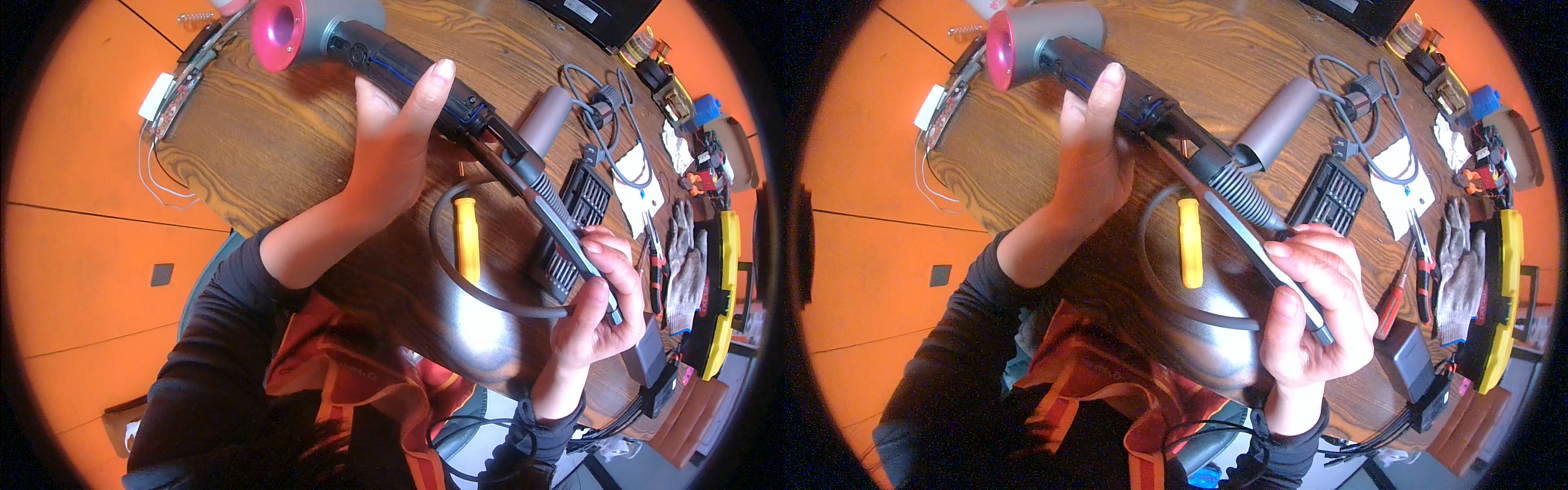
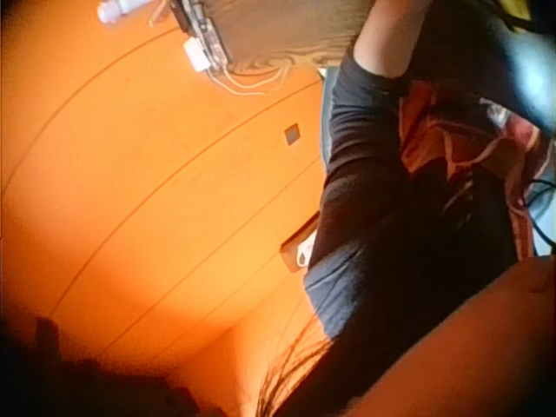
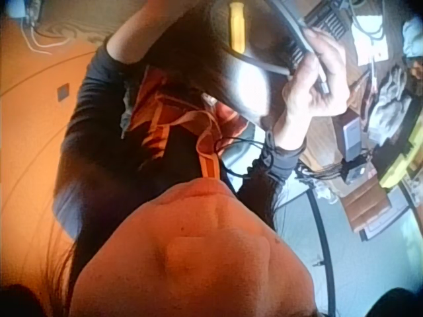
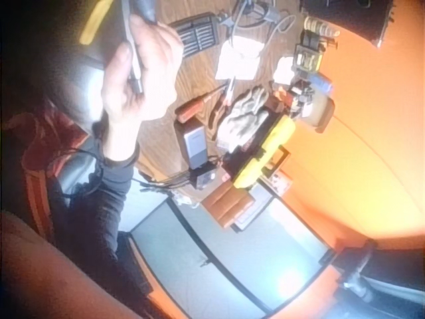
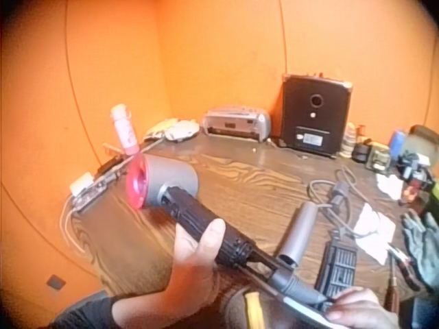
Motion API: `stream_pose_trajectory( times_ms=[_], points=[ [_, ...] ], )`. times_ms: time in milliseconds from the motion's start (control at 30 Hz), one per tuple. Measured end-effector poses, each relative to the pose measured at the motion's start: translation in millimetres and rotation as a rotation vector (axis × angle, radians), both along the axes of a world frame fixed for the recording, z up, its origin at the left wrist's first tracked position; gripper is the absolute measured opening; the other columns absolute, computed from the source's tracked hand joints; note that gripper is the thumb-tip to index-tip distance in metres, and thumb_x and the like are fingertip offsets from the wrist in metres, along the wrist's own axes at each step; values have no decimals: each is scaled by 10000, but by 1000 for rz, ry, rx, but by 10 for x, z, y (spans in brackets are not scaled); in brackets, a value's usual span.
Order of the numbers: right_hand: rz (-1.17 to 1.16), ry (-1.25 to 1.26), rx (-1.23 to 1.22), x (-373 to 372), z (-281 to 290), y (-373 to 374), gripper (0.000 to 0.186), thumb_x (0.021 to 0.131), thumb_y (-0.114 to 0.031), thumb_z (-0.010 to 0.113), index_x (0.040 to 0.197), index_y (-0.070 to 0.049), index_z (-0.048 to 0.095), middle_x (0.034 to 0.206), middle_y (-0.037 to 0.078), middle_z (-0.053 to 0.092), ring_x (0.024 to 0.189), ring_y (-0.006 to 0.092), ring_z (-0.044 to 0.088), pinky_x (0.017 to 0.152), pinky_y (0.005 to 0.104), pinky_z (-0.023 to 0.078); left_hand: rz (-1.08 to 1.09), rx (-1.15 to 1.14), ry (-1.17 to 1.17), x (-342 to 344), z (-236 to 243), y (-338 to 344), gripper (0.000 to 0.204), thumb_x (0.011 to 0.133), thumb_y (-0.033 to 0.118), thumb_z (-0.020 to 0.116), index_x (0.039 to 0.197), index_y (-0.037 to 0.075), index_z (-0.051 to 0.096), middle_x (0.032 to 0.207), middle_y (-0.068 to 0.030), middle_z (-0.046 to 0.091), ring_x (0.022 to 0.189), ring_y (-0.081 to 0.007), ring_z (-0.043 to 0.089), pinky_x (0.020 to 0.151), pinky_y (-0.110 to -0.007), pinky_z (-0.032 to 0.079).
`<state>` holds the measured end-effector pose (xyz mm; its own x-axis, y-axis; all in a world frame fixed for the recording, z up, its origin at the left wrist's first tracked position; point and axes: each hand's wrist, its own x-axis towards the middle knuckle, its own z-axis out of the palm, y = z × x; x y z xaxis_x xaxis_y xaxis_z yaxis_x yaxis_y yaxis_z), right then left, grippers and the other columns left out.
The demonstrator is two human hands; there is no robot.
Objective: The person uses a screwdriver to pry open the handle of a hair dryer, removes a small internal component, and places it on the table. The person then continues to pry and inspect the interior of the handle.
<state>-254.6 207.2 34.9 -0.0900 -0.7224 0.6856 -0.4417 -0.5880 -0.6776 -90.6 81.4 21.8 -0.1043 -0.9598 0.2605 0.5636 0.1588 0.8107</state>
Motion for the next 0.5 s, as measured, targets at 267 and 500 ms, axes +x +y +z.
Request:
stream_pose_trajectory(
  times_ms=[267,500],
  points=[
    [-66,-104,-66,47,-76,-59,244,805,-170,567,846,68,602,767,151,624,733,279,582,738,397,465,-4,32,1,6,-9,9,373,834,212,572,1002,50,282,797,-100,528,578,-180,615,423,-268,528],
    [-118,-186,32,84,-74,-20,285,828,-217,561,853,63,602,792,161,617,809,281,572,770,385,447,88,37,-101,-28,10,43,263,856,276,507,913,52,382,712,-93,554,539,-191,601,383,-263,498]
  ],
)
